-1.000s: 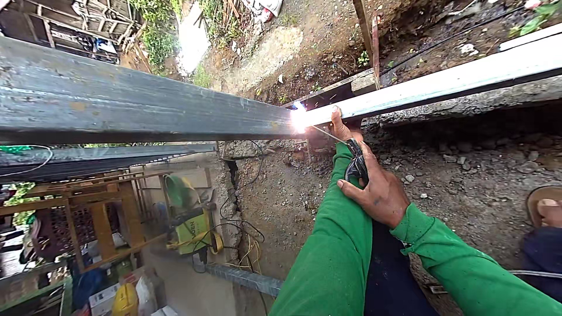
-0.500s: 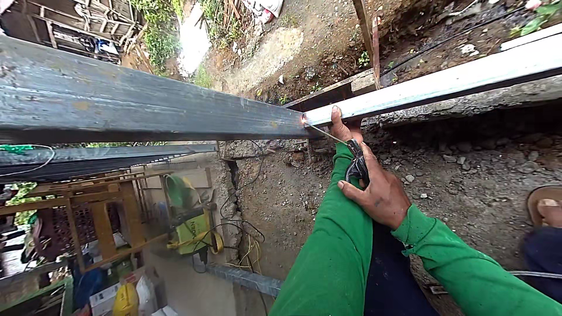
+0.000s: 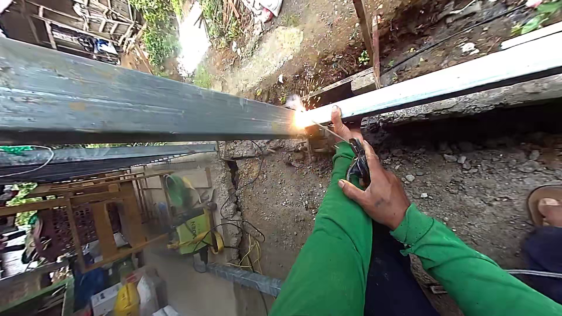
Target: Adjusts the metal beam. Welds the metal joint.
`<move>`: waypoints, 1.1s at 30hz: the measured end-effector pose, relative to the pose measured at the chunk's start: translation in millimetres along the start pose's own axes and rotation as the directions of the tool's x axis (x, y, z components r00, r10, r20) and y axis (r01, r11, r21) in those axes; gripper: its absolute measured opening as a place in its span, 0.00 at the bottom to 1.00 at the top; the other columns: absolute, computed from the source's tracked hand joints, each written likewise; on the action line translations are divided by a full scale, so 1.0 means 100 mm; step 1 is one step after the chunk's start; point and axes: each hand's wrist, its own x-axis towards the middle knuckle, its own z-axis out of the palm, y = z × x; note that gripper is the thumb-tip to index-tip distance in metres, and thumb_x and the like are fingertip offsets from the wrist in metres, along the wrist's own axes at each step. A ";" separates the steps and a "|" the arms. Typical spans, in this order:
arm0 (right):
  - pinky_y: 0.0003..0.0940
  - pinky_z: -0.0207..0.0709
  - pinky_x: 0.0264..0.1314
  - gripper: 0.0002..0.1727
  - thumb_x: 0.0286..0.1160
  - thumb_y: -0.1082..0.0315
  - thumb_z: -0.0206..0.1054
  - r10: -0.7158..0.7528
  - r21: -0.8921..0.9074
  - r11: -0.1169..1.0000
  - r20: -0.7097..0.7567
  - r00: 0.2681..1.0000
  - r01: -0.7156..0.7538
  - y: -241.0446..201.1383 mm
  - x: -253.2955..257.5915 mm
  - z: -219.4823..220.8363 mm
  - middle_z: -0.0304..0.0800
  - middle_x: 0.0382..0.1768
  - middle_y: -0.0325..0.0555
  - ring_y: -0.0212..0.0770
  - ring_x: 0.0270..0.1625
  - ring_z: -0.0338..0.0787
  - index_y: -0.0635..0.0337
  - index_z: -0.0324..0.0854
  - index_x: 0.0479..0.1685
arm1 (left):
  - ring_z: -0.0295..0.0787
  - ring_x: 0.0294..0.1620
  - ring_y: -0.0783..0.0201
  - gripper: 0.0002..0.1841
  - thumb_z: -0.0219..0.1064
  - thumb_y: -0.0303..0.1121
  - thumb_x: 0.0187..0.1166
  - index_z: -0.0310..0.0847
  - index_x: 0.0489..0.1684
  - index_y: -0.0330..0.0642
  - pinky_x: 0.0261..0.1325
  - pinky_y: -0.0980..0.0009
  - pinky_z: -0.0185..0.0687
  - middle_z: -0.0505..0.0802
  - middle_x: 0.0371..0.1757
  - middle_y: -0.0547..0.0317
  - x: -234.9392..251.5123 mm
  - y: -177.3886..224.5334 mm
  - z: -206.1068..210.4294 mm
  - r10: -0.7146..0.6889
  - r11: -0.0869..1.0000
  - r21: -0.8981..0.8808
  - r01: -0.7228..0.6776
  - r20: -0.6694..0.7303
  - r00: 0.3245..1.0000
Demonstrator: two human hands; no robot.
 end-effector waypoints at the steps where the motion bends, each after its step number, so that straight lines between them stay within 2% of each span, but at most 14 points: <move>1: 0.56 0.84 0.41 0.60 0.63 0.28 0.66 0.005 0.008 1.000 0.003 1.000 -0.005 0.00 0.00 0.00 0.92 0.38 0.49 0.48 0.35 0.89 0.47 0.47 0.97 | 0.86 0.65 0.50 0.26 0.58 0.53 0.88 0.69 0.78 0.50 0.65 0.45 0.85 0.87 0.67 0.48 0.01 0.01 -0.01 -0.004 1.000 0.004 0.004 0.008 1.000; 5: 0.59 0.84 0.43 0.61 0.63 0.27 0.66 0.036 -0.010 0.999 0.063 0.997 -0.035 -0.02 0.01 -0.04 0.93 0.41 0.51 0.51 0.38 0.91 0.45 0.45 0.98 | 0.88 0.63 0.48 0.27 0.61 0.52 0.87 0.68 0.78 0.50 0.63 0.44 0.86 0.87 0.66 0.46 0.02 0.01 0.01 -0.019 1.000 -0.002 0.019 -0.033 0.999; 15: 0.56 0.83 0.41 0.60 0.64 0.27 0.64 0.022 -0.019 1.000 0.066 0.998 -0.021 -0.03 0.01 -0.04 0.92 0.38 0.48 0.48 0.36 0.89 0.47 0.46 0.97 | 0.88 0.62 0.49 0.25 0.62 0.50 0.87 0.69 0.77 0.50 0.61 0.44 0.87 0.88 0.64 0.45 0.01 0.03 0.02 -0.022 0.998 -0.052 0.021 -0.035 0.999; 22: 0.58 0.83 0.41 0.60 0.64 0.28 0.66 0.024 -0.033 0.999 0.094 0.995 -0.021 -0.04 0.03 -0.07 0.92 0.38 0.50 0.50 0.36 0.90 0.48 0.46 0.97 | 0.87 0.65 0.48 0.25 0.59 0.52 0.89 0.70 0.77 0.50 0.65 0.42 0.85 0.87 0.67 0.47 0.04 -0.03 -0.03 0.014 1.000 -0.024 -0.014 0.004 1.000; 24: 0.57 0.83 0.42 0.61 0.64 0.28 0.65 0.024 -0.035 0.999 0.090 0.996 -0.021 -0.05 0.03 -0.06 0.92 0.39 0.49 0.50 0.37 0.90 0.48 0.46 0.97 | 0.87 0.64 0.48 0.26 0.59 0.53 0.88 0.67 0.79 0.51 0.64 0.42 0.85 0.87 0.67 0.46 0.07 -0.04 -0.05 0.009 1.000 -0.019 -0.008 0.013 1.000; 33: 0.55 0.84 0.41 0.60 0.64 0.27 0.65 0.010 0.004 1.000 0.039 0.999 -0.010 0.00 -0.01 -0.02 0.92 0.37 0.48 0.47 0.35 0.89 0.48 0.47 0.97 | 0.86 0.66 0.48 0.27 0.60 0.53 0.88 0.68 0.79 0.50 0.65 0.42 0.85 0.86 0.68 0.46 0.03 0.00 -0.01 -0.002 1.000 -0.030 0.002 0.015 1.000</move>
